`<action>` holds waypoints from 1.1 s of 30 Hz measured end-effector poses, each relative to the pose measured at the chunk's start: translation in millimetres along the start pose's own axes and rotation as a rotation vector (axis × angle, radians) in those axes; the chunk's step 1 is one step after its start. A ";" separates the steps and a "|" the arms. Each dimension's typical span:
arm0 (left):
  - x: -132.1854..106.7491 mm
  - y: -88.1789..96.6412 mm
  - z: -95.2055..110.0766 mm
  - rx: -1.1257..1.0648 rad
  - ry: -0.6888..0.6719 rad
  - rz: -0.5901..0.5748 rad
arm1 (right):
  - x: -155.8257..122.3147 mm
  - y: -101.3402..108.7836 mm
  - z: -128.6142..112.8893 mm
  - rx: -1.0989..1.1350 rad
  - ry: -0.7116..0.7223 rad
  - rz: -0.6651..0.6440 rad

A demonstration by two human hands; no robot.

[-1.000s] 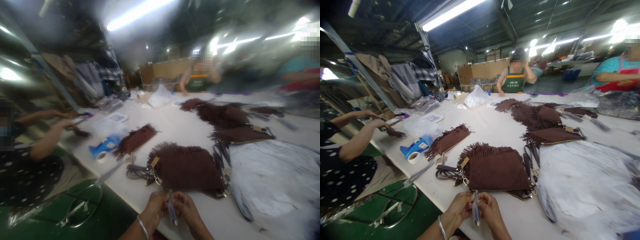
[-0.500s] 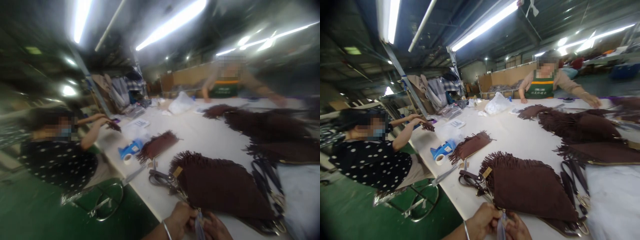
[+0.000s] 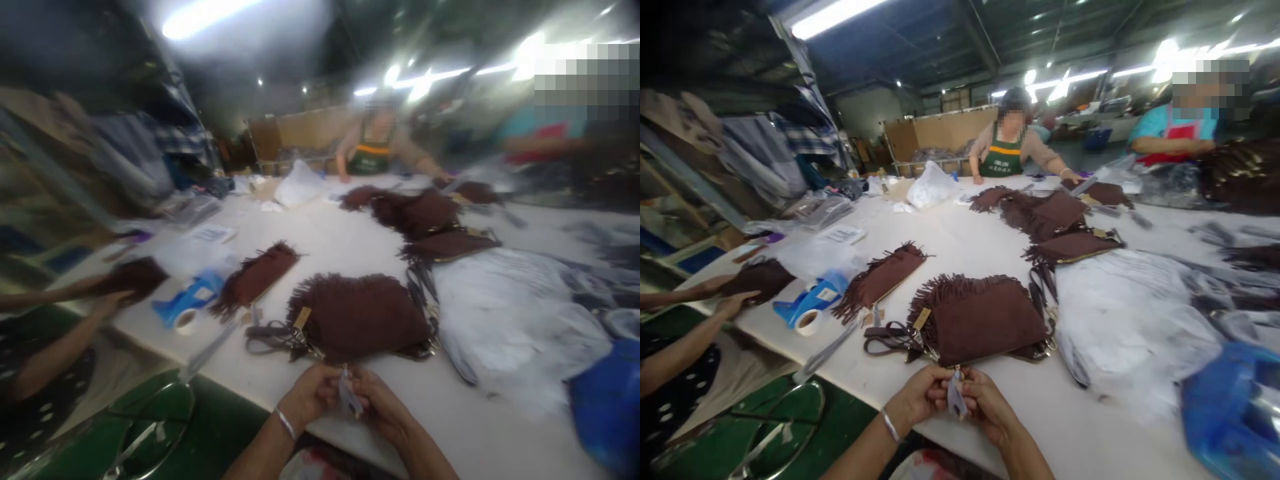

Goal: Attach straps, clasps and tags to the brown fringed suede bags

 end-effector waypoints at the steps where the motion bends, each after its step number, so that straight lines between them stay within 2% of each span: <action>1: 0.4 0.1 -0.8 0.010 -0.006 -0.008 | -0.3 1.6 1.6 0.008 0.001 0.011; 4: 0.1 4.2 -3.2 0.059 -0.061 0.000 | 0.4 10.3 7.6 -0.003 0.049 0.070; 10: -4.4 21.1 -2.7 0.392 -0.260 0.111 | -2.2 23.6 10.6 -0.128 0.232 0.237; 13: -9.2 19.8 1.1 0.448 -0.303 0.135 | -8.1 24.2 14.5 -0.218 0.239 0.286; 16: -14.2 19.3 7.4 0.487 -0.312 0.211 | -18.6 29.2 22.8 -0.265 0.212 0.357; 21: -18.8 13.8 12.2 0.438 -0.346 0.259 | -40.6 25.6 33.7 -0.309 0.171 0.367; 27: -20.5 10.3 4.3 0.341 -0.334 0.289 | -78.3 6.7 7.3 -0.698 0.398 0.504; 33: -21.0 7.8 4.1 0.293 -0.363 0.316 | -89.5 4.0 1.1 -1.024 0.528 0.657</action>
Point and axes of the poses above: each hand's wrist, its own x-axis towards the middle knuckle, its own y-axis out of the back of the hand, z = x × y, the point moved 9 cm from there along x, towards the middle knuckle, and after that the axes turned 6 degrees about -y, right-handed, at the moved point
